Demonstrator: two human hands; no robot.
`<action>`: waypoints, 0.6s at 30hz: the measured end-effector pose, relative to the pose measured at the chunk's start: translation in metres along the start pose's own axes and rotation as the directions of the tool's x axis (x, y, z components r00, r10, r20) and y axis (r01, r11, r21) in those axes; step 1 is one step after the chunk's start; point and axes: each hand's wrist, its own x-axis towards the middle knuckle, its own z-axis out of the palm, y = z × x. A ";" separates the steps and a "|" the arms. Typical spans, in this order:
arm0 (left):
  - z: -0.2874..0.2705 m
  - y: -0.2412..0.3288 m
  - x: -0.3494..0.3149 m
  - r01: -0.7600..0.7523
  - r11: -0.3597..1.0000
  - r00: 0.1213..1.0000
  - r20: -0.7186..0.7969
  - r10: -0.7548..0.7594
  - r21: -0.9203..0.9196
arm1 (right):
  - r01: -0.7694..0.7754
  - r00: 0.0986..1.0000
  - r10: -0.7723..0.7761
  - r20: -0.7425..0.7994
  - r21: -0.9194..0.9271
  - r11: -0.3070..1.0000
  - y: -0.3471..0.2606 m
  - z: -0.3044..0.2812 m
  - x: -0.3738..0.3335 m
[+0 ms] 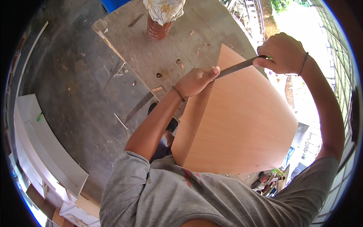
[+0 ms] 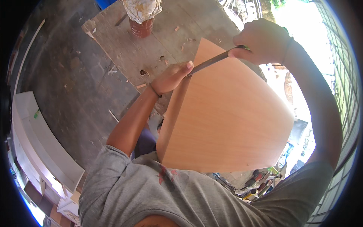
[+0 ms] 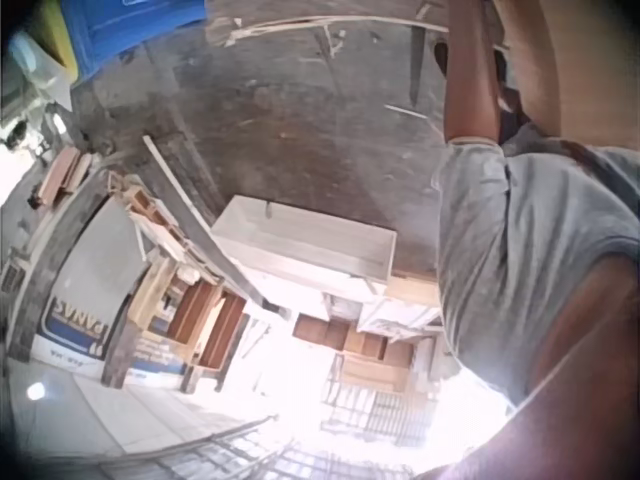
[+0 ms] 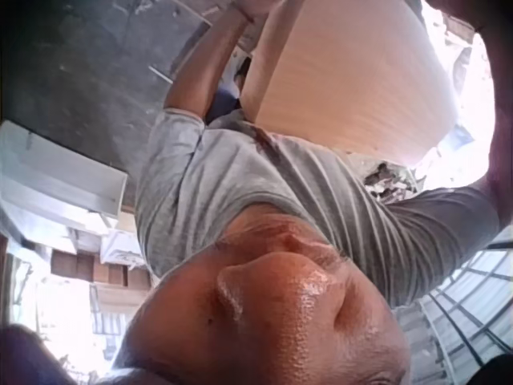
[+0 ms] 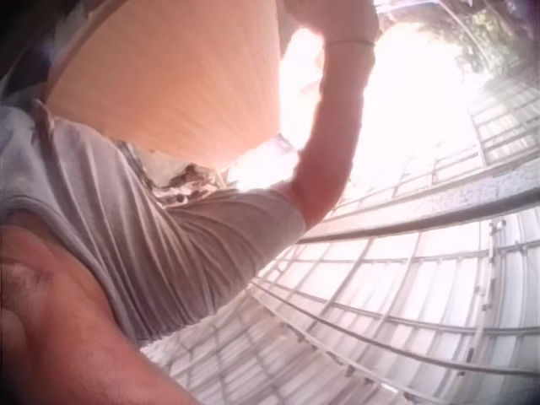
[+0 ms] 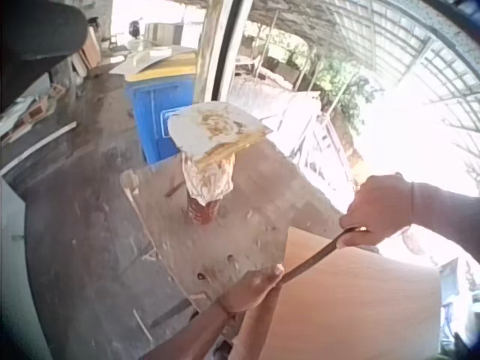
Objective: The person files the edges of a curved wooden panel using a long metal file, working around several different corners and straight edges of the board.
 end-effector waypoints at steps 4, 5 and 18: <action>0.011 -0.040 0.012 0.050 0.973 0.995 -0.075 -0.068 -0.227 | -0.001 1.000 0.001 0.017 0.003 1.000 0.005 0.008 -0.001; 0.013 -0.039 0.012 0.050 0.951 0.992 -0.094 -0.082 -0.305 | -0.018 1.000 0.017 0.007 0.035 0.999 0.006 0.012 -0.002; 0.020 0.022 -0.024 0.049 0.586 0.759 -0.411 0.505 0.809 | 0.016 0.983 0.022 -0.183 0.206 0.979 0.030 0.039 -0.011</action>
